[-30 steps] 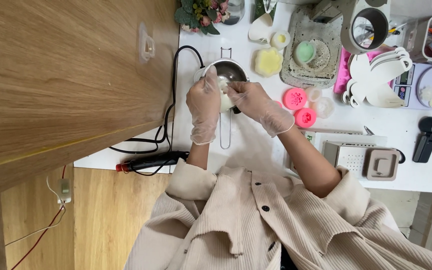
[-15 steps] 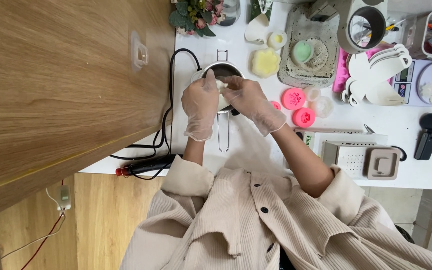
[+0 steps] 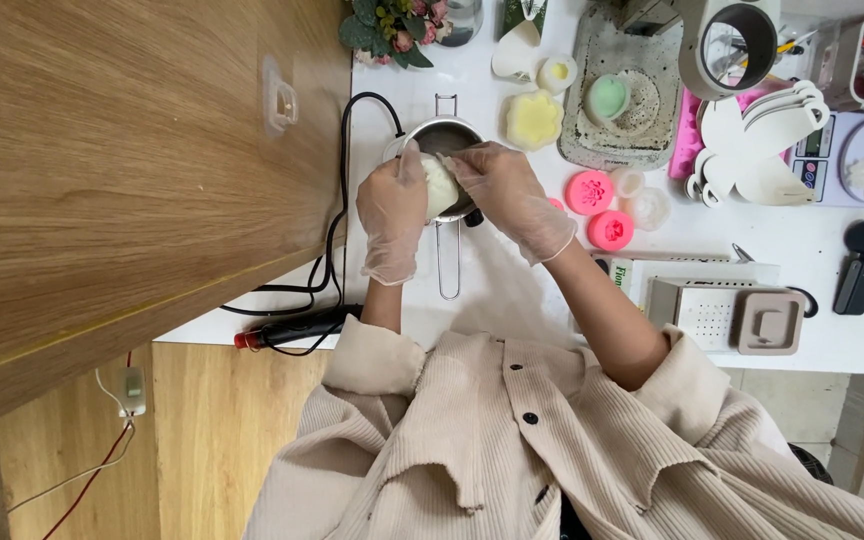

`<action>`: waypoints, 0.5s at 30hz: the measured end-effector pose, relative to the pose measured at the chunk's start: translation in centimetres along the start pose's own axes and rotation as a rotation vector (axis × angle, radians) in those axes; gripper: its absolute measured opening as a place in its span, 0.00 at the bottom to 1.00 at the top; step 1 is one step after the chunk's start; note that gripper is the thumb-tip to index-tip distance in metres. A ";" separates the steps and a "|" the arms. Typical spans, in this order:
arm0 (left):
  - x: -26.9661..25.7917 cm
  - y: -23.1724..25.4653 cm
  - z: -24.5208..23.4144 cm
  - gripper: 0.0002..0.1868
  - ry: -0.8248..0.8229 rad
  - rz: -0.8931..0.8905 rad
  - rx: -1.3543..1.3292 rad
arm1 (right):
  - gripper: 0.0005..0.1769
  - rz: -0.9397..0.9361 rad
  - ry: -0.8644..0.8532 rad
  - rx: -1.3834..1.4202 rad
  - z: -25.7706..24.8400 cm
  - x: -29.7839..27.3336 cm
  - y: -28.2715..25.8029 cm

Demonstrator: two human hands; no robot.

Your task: Melting wax and preparing a wax mold in a candle studio.

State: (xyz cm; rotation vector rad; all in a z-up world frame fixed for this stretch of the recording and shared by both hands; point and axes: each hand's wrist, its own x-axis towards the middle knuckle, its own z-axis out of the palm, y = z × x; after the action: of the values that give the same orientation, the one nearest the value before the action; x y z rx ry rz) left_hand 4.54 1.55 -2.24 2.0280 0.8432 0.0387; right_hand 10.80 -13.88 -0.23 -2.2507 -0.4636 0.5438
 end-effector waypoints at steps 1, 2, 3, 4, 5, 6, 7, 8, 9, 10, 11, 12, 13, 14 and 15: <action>-0.3 0.8 -0.5 0.30 0.000 0.001 -0.001 | 0.17 -0.001 0.001 0.000 -0.3 -0.3 -0.6; -0.7 1.6 -1.2 0.31 -0.032 -0.041 -0.047 | 0.18 -0.027 0.018 -0.010 -0.5 -0.6 -1.2; -1.0 2.3 -1.8 0.32 -0.065 -0.084 -0.093 | 0.19 -0.054 0.034 -0.019 -0.7 -0.9 -1.9; -1.1 2.3 -1.9 0.32 -0.064 -0.084 -0.093 | 0.19 -0.054 0.034 -0.019 -0.2 -0.8 -1.3; -1.3 2.2 -2.1 0.31 -0.092 -0.086 -0.154 | 0.22 0.018 0.016 0.133 0.2 -0.8 -0.8; -1.4 2.2 -2.1 0.31 -0.121 -0.087 -0.215 | 0.25 0.091 0.000 0.285 0.5 -0.7 -0.2; -1.3 2.2 -2.2 0.31 -0.121 -0.085 -0.217 | 0.25 0.090 0.002 0.284 0.0 -0.4 -0.4; -1.5 2.1 -2.3 0.31 -0.145 -0.027 -0.252 | 0.27 0.219 -0.070 0.439 -0.5 -0.4 -0.6; -1.7 2.0 -2.5 0.30 -0.168 0.030 -0.287 | 0.30 0.349 -0.143 0.593 -0.9 -0.4 -0.9; -1.6 1.8 -2.4 0.30 -0.168 0.033 -0.287 | 0.30 0.347 -0.141 0.594 -0.9 -0.1 -0.3; -1.6 1.5 -2.4 0.28 -0.195 0.088 -0.309 | 0.31 0.413 -0.198 0.705 -0.8 0.1 0.3; -1.5 1.3 -2.3 0.27 -0.220 0.144 -0.332 | 0.32 0.478 -0.256 0.814 -0.9 0.4 0.8; -1.1 0.3 -1.6 0.27 -0.218 0.148 -0.332 | 0.32 0.474 -0.255 0.814 -1.0 0.7 1.1; -0.9 -0.8 -1.1 0.27 -0.219 0.231 -0.328 | 0.31 0.477 -0.252 0.901 -1.0 0.8 1.4; -0.7 -2.0 -0.5 0.26 -0.220 0.313 -0.323 | 0.29 0.479 -0.250 0.988 -0.9 0.9 1.7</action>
State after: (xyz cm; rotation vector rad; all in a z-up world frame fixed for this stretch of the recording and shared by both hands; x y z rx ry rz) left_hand 2.72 2.18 -3.25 1.7989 0.3503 0.1179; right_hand 12.29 -15.10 -1.14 -1.3176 0.2290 1.0294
